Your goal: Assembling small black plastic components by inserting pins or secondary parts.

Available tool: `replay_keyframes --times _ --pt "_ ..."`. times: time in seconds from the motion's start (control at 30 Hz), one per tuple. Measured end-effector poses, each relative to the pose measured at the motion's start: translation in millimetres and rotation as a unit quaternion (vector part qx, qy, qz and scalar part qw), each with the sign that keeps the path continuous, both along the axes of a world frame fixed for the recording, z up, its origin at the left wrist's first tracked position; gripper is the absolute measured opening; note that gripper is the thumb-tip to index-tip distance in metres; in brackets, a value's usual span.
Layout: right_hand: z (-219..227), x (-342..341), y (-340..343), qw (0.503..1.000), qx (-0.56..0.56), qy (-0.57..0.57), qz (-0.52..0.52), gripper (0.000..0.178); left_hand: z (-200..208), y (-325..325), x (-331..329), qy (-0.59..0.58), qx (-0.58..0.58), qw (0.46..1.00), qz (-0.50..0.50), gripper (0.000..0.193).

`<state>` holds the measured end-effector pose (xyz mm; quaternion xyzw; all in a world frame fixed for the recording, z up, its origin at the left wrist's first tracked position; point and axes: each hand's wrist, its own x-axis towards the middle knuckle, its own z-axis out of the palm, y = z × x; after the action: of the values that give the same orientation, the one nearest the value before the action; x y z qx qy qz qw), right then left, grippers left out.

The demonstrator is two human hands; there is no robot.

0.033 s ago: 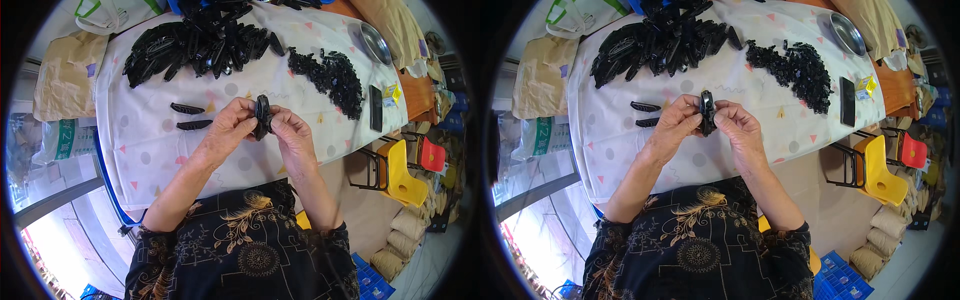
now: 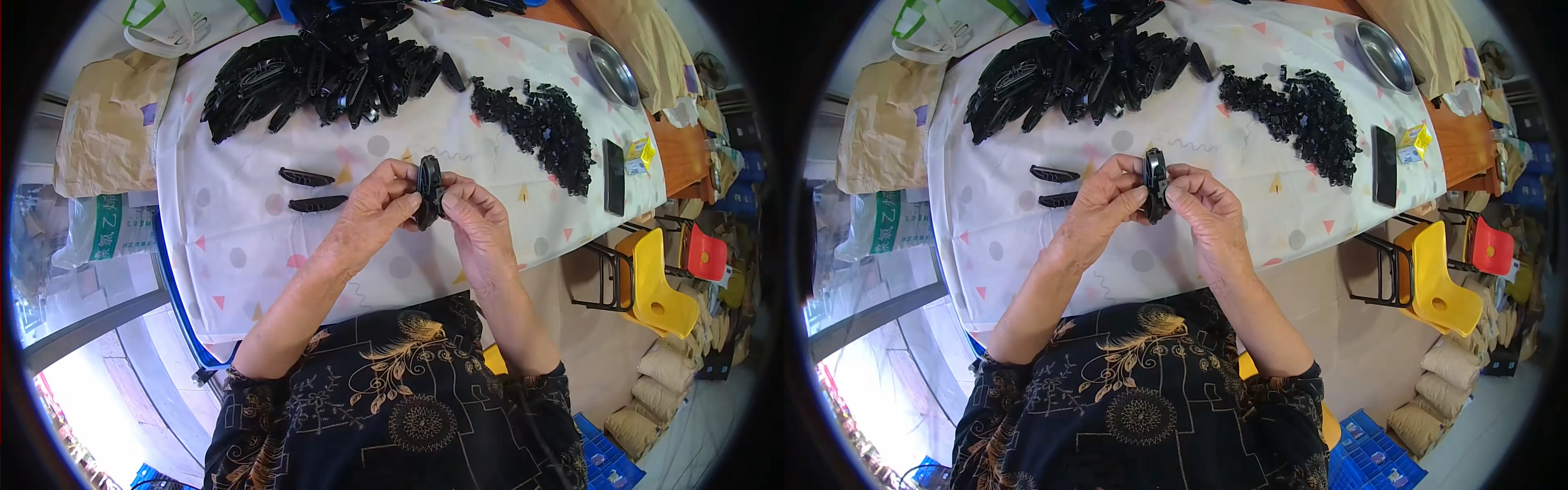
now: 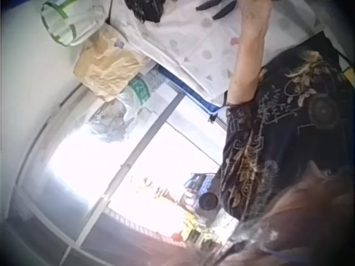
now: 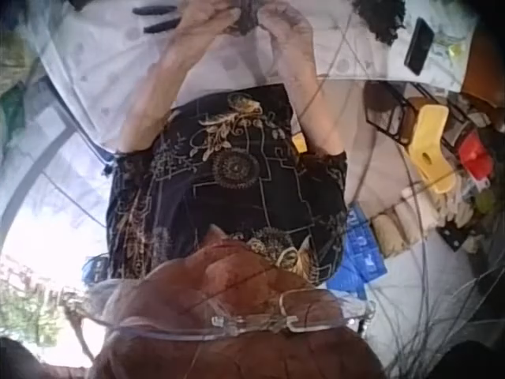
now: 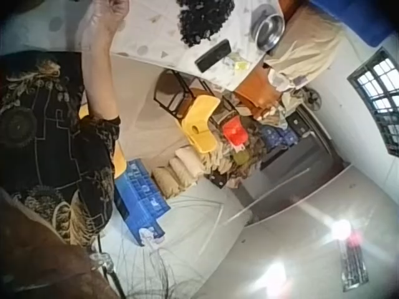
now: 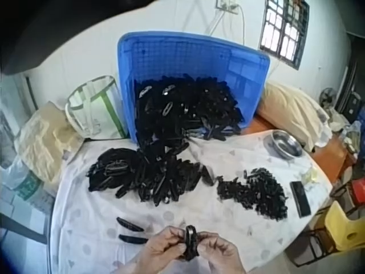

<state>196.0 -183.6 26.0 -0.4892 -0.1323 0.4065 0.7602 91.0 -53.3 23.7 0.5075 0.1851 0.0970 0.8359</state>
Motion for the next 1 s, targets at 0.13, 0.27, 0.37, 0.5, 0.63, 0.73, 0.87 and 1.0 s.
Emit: replay_keyframes --times 0.13,0.27,0.37,0.5,0.63,0.73,0.87,1.0 --pt "-2.0 -4.0 2.2 1.000 -0.009 0.005 -0.007 0.007 -2.0 -1.5 -2.0 -0.004 0.030 1.000 0.004 0.020" --pt "-9.5 -9.0 3.8 0.999 -0.025 -0.004 -0.030 0.007 -9.2 -4.1 -1.4 -0.009 0.085 0.996 0.017 0.021" --pt "-8.0 -9.8 5.2 0.999 -0.033 -0.011 -0.031 0.005 -11.5 -6.2 -1.1 -0.019 0.090 0.996 0.020 0.028" --pt "-15.2 -5.9 3.2 0.999 -0.027 -0.048 0.001 0.016 -15.6 -14.3 -0.5 0.003 0.150 0.989 0.017 0.043" --pt "-8.9 0.9 7.4 0.997 -0.039 -0.029 0.059 0.033 -15.0 -17.9 0.5 0.014 0.145 0.989 0.018 0.055" --pt "-9.3 8.1 10.4 0.992 -0.020 0.004 0.122 0.035 -10.9 -18.1 2.7 -0.003 0.127 0.992 0.025 0.064" --pt "-19.0 10.6 13.1 0.991 -0.037 0.021 0.126 0.035 -7.5 -12.0 4.3 0.007 0.105 0.994 -0.002 0.070" --pt "-21.3 10.0 16.9 0.993 -0.049 -0.011 0.106 0.026 -13.7 -8.5 6.9 0.002 0.144 0.990 -0.003 0.065"
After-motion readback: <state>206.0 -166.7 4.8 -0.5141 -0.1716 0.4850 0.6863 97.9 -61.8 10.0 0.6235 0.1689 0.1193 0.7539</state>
